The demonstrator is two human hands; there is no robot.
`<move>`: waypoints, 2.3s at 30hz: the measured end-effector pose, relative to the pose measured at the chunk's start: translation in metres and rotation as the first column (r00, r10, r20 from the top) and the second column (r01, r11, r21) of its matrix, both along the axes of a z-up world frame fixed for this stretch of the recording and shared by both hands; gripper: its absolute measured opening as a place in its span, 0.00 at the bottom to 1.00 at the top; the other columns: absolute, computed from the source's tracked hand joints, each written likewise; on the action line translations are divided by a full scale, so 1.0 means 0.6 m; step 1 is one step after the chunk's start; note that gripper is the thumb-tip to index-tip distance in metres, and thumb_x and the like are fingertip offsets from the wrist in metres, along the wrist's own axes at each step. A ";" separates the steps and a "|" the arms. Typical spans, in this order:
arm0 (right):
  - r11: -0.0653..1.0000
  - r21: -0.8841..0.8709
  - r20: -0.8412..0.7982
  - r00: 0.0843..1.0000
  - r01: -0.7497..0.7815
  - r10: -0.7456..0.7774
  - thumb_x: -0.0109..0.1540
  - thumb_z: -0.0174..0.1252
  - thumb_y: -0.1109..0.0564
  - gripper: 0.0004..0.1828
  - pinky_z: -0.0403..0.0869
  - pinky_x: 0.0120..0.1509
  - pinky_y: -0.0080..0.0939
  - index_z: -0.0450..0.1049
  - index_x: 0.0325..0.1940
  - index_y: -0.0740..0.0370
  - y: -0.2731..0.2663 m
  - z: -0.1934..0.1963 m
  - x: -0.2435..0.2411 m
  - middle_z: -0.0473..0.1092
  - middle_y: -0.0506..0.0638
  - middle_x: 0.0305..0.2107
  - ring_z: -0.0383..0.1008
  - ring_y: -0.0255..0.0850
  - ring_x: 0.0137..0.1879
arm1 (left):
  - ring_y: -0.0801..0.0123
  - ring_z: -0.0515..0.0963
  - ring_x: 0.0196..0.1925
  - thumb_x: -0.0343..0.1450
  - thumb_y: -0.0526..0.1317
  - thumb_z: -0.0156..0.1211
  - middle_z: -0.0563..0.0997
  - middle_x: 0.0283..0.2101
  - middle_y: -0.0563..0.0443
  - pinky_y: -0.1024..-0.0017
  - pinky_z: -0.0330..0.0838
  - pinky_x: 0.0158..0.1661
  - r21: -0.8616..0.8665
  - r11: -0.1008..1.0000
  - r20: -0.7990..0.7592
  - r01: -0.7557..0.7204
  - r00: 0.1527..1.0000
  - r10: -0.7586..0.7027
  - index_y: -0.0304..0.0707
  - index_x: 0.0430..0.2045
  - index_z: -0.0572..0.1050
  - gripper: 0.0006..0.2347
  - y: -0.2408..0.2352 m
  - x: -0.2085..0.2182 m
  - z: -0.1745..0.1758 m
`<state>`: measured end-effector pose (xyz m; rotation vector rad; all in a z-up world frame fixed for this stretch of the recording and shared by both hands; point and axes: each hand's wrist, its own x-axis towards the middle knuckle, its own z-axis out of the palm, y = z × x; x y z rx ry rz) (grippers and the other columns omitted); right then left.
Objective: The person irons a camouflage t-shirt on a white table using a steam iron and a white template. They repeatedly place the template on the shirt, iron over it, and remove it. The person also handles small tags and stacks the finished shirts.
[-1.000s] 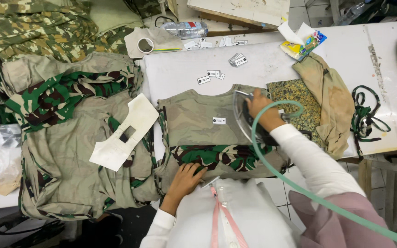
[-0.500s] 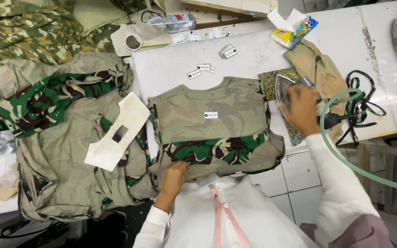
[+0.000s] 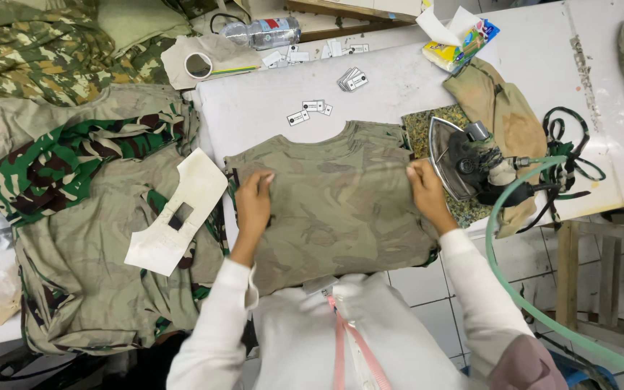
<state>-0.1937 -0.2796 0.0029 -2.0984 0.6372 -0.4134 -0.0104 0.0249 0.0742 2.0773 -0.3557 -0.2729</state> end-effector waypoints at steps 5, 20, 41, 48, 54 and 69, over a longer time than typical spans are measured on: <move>0.960 -0.233 -0.345 0.936 -0.157 0.070 0.65 0.41 0.52 0.09 0.68 0.42 0.55 0.65 0.43 0.56 -0.034 -0.001 0.120 0.70 0.59 0.32 0.71 0.57 0.41 | 0.60 0.76 0.36 0.67 0.32 0.51 0.77 0.32 0.47 0.67 0.69 0.38 0.121 0.931 -0.056 0.344 0.939 -0.339 0.41 0.30 0.75 0.05 -0.054 0.149 -0.124; 0.653 -0.472 -0.496 0.791 -0.593 0.359 0.63 0.34 0.44 0.23 0.34 0.66 0.61 0.56 0.61 0.48 0.062 -0.028 0.152 0.50 0.50 0.60 0.44 0.48 0.67 | 0.62 0.50 0.66 0.68 0.55 0.32 0.54 0.64 0.54 0.53 0.35 0.62 0.434 0.463 0.371 0.773 0.315 -0.873 0.58 0.54 0.59 0.20 -0.120 -0.098 -0.180; 0.670 -0.546 -0.324 0.864 -0.503 0.385 0.62 0.35 0.45 0.28 0.36 0.67 0.63 0.48 0.65 0.52 0.092 -0.046 0.128 0.46 0.50 0.62 0.43 0.49 0.67 | 0.58 0.46 0.66 0.71 0.48 0.34 0.49 0.64 0.45 0.50 0.37 0.58 0.739 0.664 0.431 0.112 0.678 -0.595 0.42 0.59 0.51 0.22 -0.069 0.019 -0.151; 0.543 -0.516 -0.477 0.749 -0.662 0.460 0.61 0.29 0.37 0.25 0.34 0.66 0.66 0.50 0.63 0.34 0.089 -0.031 0.120 0.44 0.36 0.63 0.40 0.41 0.69 | 0.63 0.45 0.66 0.70 0.56 0.26 0.46 0.65 0.62 0.51 0.34 0.60 0.602 0.600 0.241 0.526 0.597 -0.765 0.66 0.59 0.48 0.21 -0.090 0.010 -0.165; 0.779 -0.405 -0.481 0.836 -0.479 0.264 0.62 0.30 0.41 0.29 0.36 0.68 0.60 0.46 0.66 0.48 0.081 -0.059 0.117 0.42 0.47 0.64 0.38 0.45 0.69 | 0.61 0.45 0.66 0.71 0.51 0.24 0.46 0.65 0.63 0.48 0.35 0.59 0.569 0.509 0.241 0.646 0.460 -0.854 0.70 0.57 0.52 0.17 -0.084 0.010 -0.165; 0.700 -0.475 -0.595 0.781 -0.534 0.192 0.61 0.32 0.37 0.26 0.47 0.64 0.62 0.49 0.64 0.34 0.094 -0.022 0.107 0.41 0.47 0.65 0.36 0.50 0.70 | 0.35 0.41 0.62 0.70 0.54 0.40 0.42 0.58 0.27 0.39 0.28 0.56 0.369 0.594 0.347 -0.715 0.699 0.626 0.41 0.56 0.55 0.23 0.195 0.018 -0.206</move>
